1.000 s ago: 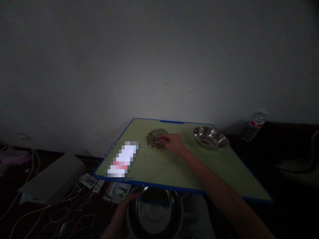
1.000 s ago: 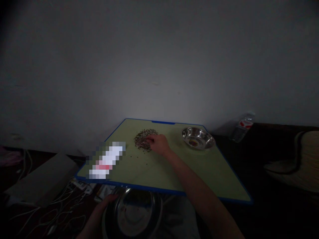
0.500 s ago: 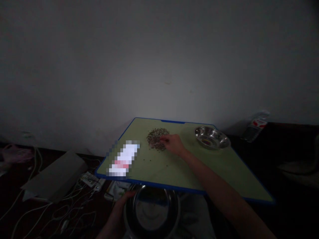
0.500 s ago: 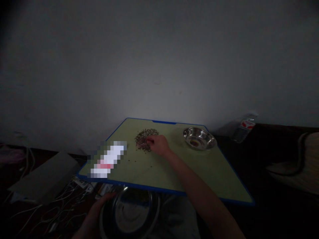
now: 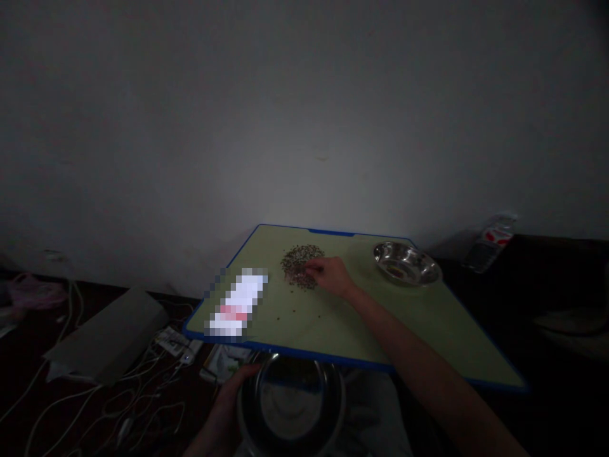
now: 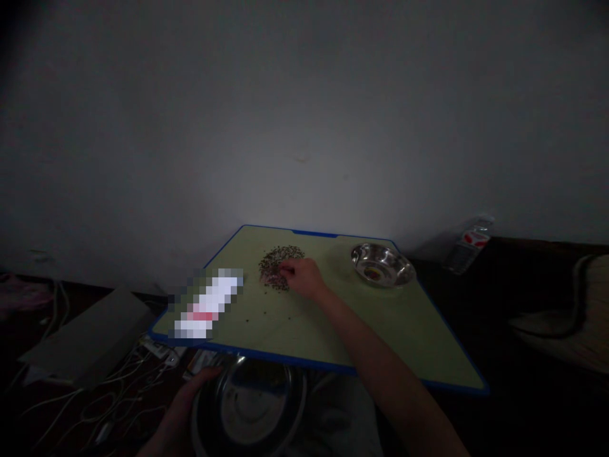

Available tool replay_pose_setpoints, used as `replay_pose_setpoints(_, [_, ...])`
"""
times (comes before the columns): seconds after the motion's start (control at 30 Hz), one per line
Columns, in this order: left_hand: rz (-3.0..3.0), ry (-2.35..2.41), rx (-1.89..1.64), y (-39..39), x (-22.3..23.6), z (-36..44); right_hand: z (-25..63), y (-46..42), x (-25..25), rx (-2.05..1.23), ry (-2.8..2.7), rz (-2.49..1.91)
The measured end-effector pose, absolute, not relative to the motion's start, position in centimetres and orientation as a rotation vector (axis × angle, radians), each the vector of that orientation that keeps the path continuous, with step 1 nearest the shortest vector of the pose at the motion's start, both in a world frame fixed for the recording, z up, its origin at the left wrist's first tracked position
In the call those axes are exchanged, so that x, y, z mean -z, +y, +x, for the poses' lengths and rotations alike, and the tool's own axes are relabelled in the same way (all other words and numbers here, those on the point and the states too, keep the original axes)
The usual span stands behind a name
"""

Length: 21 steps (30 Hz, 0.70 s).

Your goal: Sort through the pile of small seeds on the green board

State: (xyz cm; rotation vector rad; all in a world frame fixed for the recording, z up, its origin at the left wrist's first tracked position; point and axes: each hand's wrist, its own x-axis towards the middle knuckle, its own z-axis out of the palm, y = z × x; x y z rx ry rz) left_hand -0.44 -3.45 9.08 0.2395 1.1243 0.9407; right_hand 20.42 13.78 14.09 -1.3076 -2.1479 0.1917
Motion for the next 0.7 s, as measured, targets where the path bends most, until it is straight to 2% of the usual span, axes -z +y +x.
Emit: replay_pose_setpoints(0.7, [0.229,1.094,-0.925,-3.5,-7.7,-0.6,20.4,13.9,-14.1,-0.461,-2.149,-1.230])
